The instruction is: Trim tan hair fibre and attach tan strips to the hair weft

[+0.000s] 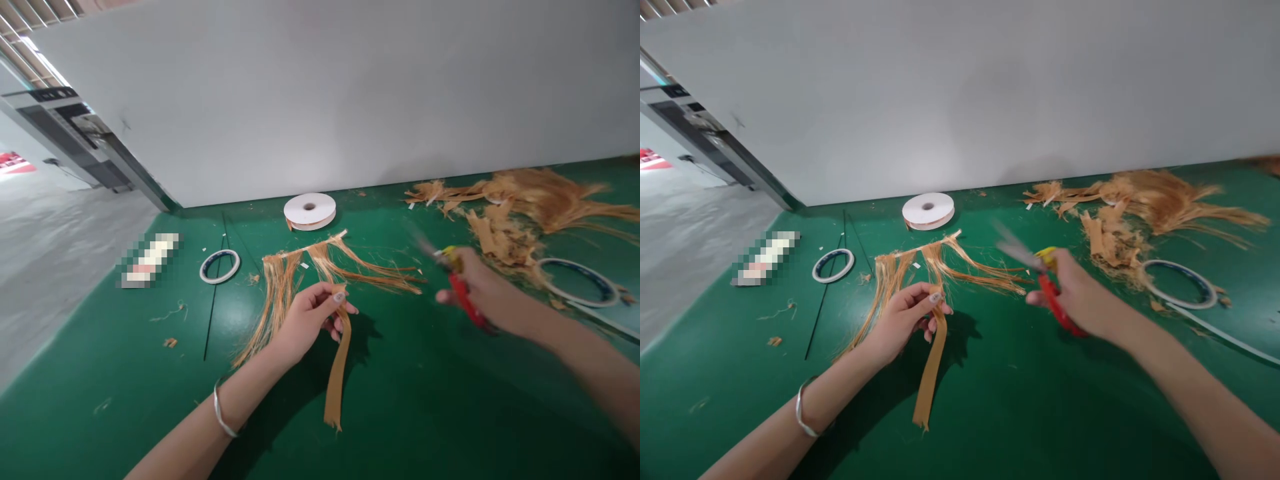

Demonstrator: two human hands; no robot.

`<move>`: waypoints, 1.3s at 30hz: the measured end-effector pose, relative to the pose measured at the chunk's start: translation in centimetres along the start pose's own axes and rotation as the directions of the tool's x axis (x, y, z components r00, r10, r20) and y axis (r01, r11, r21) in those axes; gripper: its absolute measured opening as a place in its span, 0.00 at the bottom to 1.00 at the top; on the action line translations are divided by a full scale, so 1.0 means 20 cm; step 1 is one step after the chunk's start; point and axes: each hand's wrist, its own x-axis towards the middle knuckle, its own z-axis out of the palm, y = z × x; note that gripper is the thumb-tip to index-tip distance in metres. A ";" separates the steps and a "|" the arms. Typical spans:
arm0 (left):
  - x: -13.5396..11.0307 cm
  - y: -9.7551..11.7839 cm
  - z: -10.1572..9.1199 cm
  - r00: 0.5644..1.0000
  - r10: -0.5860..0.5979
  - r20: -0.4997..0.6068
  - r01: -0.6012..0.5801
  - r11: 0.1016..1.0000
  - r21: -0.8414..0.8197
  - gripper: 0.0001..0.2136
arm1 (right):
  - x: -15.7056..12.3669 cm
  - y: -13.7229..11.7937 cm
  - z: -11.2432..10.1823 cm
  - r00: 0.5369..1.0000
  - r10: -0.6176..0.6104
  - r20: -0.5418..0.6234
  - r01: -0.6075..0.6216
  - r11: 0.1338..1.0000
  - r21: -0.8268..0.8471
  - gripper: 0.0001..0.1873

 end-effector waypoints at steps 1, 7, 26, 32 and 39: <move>-0.01 0.00 0.00 1.000 0.014 0.006 -0.014 1.000 -0.007 0.11 | -0.03 -0.06 0.04 0.995 -0.030 0.092 0.030 1.000 -0.002 0.20; -0.04 0.02 0.04 0.997 0.081 0.021 -0.080 0.996 -0.049 0.10 | -0.12 -0.22 0.14 0.927 -0.050 0.371 0.092 0.991 -0.097 0.18; -0.08 0.03 0.10 0.987 0.137 0.089 -0.132 0.989 -0.069 0.08 | -0.17 -0.25 0.19 0.921 -0.131 0.366 0.156 0.987 -0.041 0.14; -0.05 0.08 0.14 0.981 0.164 0.108 -0.158 0.986 -0.061 0.08 | -0.17 -0.25 0.17 0.947 -0.108 0.303 0.107 0.994 0.019 0.13; -0.01 0.15 0.22 0.975 0.186 0.119 -0.182 0.982 -0.038 0.07 | -0.17 -0.24 0.17 0.971 -0.057 0.231 0.016 0.984 0.177 0.15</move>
